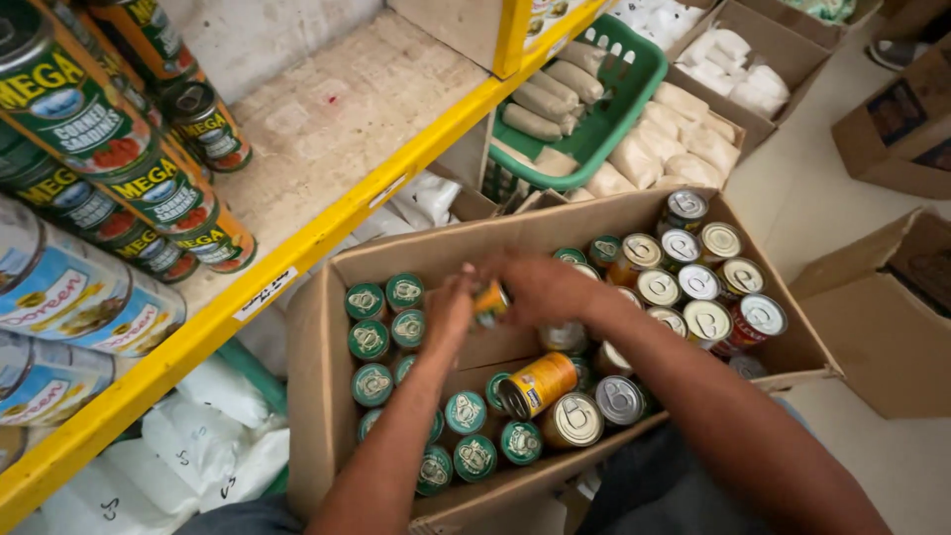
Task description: Organizing and stocking canned goods on grocery store shelves.
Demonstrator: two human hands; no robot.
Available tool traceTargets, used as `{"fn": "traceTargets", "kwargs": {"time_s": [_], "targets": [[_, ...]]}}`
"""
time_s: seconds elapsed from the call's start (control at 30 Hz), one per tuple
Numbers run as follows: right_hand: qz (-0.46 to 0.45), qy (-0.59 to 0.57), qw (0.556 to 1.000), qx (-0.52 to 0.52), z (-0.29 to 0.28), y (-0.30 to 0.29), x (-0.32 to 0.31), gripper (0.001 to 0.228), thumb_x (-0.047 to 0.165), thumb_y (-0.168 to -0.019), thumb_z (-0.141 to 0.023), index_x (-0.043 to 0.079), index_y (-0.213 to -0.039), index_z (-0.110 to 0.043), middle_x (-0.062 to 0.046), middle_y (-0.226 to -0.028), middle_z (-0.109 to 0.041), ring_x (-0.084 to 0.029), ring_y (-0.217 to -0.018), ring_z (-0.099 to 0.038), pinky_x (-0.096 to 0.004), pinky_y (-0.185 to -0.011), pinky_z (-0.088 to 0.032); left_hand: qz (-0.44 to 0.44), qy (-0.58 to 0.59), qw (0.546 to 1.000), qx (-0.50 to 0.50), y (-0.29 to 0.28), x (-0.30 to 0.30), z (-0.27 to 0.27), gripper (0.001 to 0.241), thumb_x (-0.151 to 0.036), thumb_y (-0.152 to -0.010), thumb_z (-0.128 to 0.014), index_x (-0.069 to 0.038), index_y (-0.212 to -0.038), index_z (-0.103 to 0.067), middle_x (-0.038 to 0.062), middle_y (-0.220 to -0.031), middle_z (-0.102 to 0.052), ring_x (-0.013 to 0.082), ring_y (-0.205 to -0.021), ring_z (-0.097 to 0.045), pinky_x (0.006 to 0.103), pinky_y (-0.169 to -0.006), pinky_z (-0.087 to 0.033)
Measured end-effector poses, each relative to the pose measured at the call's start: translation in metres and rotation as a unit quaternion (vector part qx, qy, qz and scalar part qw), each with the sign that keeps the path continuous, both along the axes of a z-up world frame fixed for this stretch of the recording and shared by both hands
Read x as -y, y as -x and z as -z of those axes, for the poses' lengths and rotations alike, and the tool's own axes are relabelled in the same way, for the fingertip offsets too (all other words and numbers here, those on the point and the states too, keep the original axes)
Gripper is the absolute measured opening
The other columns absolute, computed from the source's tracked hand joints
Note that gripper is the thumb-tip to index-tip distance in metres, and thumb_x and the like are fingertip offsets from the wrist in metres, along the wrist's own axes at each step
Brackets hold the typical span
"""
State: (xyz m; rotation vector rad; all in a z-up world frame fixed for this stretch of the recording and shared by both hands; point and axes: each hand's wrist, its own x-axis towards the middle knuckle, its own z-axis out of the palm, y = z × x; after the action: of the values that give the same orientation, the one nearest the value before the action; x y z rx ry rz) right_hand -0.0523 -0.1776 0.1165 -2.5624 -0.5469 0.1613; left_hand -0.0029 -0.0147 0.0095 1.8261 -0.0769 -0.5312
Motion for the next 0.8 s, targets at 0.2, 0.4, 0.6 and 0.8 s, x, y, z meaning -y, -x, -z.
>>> {"fn": "traceTargets", "kwargs": {"time_s": [0.2,0.4,0.6,0.8], "targets": [[0.105,-0.073,0.984,0.127,-0.020,0.004,0.007,0.081,0.028,-0.073,-0.090,0.003,-0.141,-0.053,-0.022,-0.137,-0.058,-0.037,-0.129,-0.056,-0.043,-0.110,-0.044,-0.029,0.344,0.903,-0.255,0.000,-0.007,-0.019,0.053,-0.052,-0.099,-0.054,-0.004,-0.121,-0.062,0.012,-0.099,-0.072,0.0249,-0.092,-0.072,0.0427,-0.088,-0.061],[0.128,-0.301,0.942,-0.079,-0.016,0.004,0.003,0.081,0.016,-0.075,-0.084,0.005,-0.145,-0.045,-0.012,-0.120,-0.068,-0.020,-0.100,-0.071,-0.035,-0.088,-0.062,-0.048,0.358,0.898,-0.251,0.003,-0.013,-0.027,0.057,-0.051,-0.100,-0.048,-0.001,-0.121,-0.064,0.016,-0.095,-0.075,0.0255,-0.092,-0.074,0.0411,-0.090,-0.060],[0.142,-0.219,0.965,-0.042,-0.032,0.008,-0.007,0.071,0.013,-0.078,-0.085,0.003,-0.139,-0.052,-0.010,-0.113,-0.072,-0.017,-0.095,-0.073,-0.032,-0.084,-0.062,-0.047,0.350,0.903,-0.243,0.005,-0.014,-0.030,0.055,-0.051,-0.101,-0.045,-0.003,-0.121,-0.064,0.015,-0.096,-0.073,0.0252,-0.092,-0.073,0.0418,-0.092,-0.059],[0.128,-0.227,0.965,-0.021,-0.029,0.009,-0.012,0.066,0.013,-0.079,-0.086,0.003,-0.137,-0.056,-0.008,-0.116,-0.073,-0.016,-0.104,-0.071,-0.033,-0.092,-0.058,-0.081,0.376,0.884,-0.266,0.000,-0.014,-0.028,0.048,-0.048,-0.099,-0.049,-0.007,-0.118,-0.065,0.011,-0.102,-0.074,0.0237,-0.091,-0.072,0.0413,-0.088,-0.058]]}}
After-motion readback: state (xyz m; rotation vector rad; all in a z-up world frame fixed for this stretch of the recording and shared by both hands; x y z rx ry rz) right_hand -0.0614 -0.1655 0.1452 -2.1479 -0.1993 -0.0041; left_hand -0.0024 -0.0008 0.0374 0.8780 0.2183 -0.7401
